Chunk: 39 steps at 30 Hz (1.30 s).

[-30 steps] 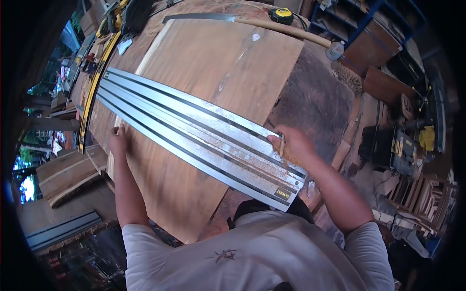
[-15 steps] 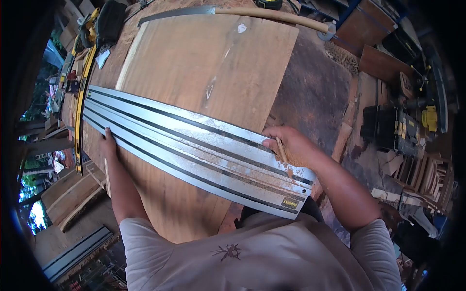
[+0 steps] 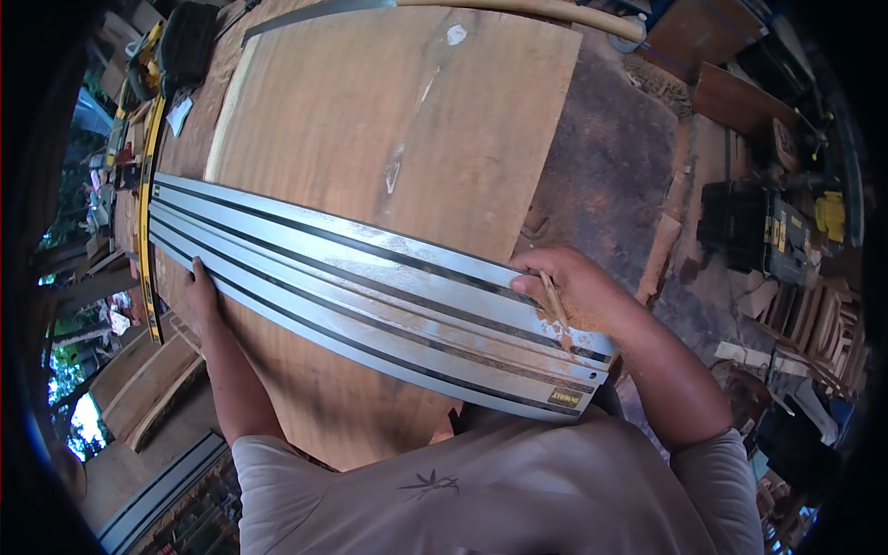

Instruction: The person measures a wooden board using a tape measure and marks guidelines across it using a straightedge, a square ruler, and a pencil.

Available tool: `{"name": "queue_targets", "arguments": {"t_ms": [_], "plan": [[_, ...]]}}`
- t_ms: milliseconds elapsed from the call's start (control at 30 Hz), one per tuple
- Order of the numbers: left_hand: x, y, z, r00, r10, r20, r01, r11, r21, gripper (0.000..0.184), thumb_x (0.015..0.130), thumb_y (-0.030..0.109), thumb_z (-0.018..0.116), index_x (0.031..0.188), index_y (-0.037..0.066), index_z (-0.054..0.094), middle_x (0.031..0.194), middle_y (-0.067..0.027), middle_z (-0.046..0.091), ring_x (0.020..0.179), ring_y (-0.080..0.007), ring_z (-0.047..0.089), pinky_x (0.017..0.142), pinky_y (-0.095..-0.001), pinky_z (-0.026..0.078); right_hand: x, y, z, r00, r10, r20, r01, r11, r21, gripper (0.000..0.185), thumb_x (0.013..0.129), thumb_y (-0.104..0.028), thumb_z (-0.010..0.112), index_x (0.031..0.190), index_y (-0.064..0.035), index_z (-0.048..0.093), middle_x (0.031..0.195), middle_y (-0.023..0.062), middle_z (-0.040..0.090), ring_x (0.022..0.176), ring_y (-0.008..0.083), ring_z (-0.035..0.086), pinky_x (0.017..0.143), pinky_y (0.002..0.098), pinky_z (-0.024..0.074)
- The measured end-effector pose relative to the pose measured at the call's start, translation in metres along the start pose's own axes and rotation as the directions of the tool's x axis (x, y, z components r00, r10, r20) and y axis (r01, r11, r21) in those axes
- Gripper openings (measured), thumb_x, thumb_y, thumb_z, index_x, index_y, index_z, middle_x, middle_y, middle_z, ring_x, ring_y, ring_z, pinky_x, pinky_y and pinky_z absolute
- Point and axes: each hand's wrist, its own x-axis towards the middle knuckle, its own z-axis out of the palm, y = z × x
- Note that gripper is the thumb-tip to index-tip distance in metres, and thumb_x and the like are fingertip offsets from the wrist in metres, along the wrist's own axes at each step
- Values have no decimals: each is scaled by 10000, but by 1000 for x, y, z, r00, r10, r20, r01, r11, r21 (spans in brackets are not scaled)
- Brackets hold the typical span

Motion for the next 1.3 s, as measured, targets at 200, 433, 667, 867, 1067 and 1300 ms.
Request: {"name": "queue_targets", "arguments": {"t_ms": [200, 433, 667, 867, 1067, 1300], "plan": [[26, -23, 8, 1000, -5, -26, 3, 999, -50, 650, 917, 536, 526, 1107, -72, 653, 1050, -258, 677, 1029, -373, 640, 871, -421, 475, -1, 2, 1, 999, -38, -21, 38, 999, 14, 391, 916, -346, 644, 1029, 27, 658, 861, 80, 642, 777, 129, 593, 678, 282, 471], [5, 5, -3, 998, -52, -25, 54, 995, 79, 674, 925, 566, 485, 1114, -59, 650, 1070, -260, 669, 1038, -383, 631, 886, -437, 460, -3, -11, -2, 995, 96, 28, -99, 989, 114, 392, 921, -343, 643, 1042, 29, 657, 882, 67, 645, 819, 133, 594, 718, 290, 479], [-14, 26, -12, 999, -29, -22, 32, 989, 144, 666, 923, 572, 484, 1132, -37, 652, 1072, -247, 673, 1040, -376, 632, 886, -440, 459, -2, -12, -3, 992, 122, 41, -126, 984, 123, 391, 910, -337, 657, 1054, 27, 660, 909, 79, 652, 843, 144, 605, 749, 295, 483], [-15, 28, -11, 999, -29, -34, 32, 994, 108, 667, 918, 564, 504, 1121, -54, 653, 1062, -254, 674, 1032, -365, 638, 877, -433, 464, -2, -13, -3, 992, 125, 29, -128, 983, 129, 329, 916, -292, 655, 1032, 17, 665, 858, 60, 639, 800, 135, 593, 721, 298, 483], [-10, 30, -11, 989, -147, -24, 148, 953, 263, 615, 915, 553, 501, 1179, 18, 651, 1164, -227, 648, 1116, -366, 606, 928, -467, 466, -2, -4, 2, 998, 60, -30, -55, 987, 152, 235, 922, -202, 635, 977, 26, 650, 795, 38, 617, 733, 108, 562, 656, 287, 477], [5, 4, 2, 979, -98, -177, 89, 994, -57, 478, 894, 431, 609, 971, -30, 712, 884, -232, 703, 858, -331, 690, 787, -412, 500, -4, -24, -3, 977, 211, 26, -212, 963, 167, 229, 928, -197, 643, 983, 24, 665, 778, 3, 630, 736, 70, 541, 648, 245, 461]]}}
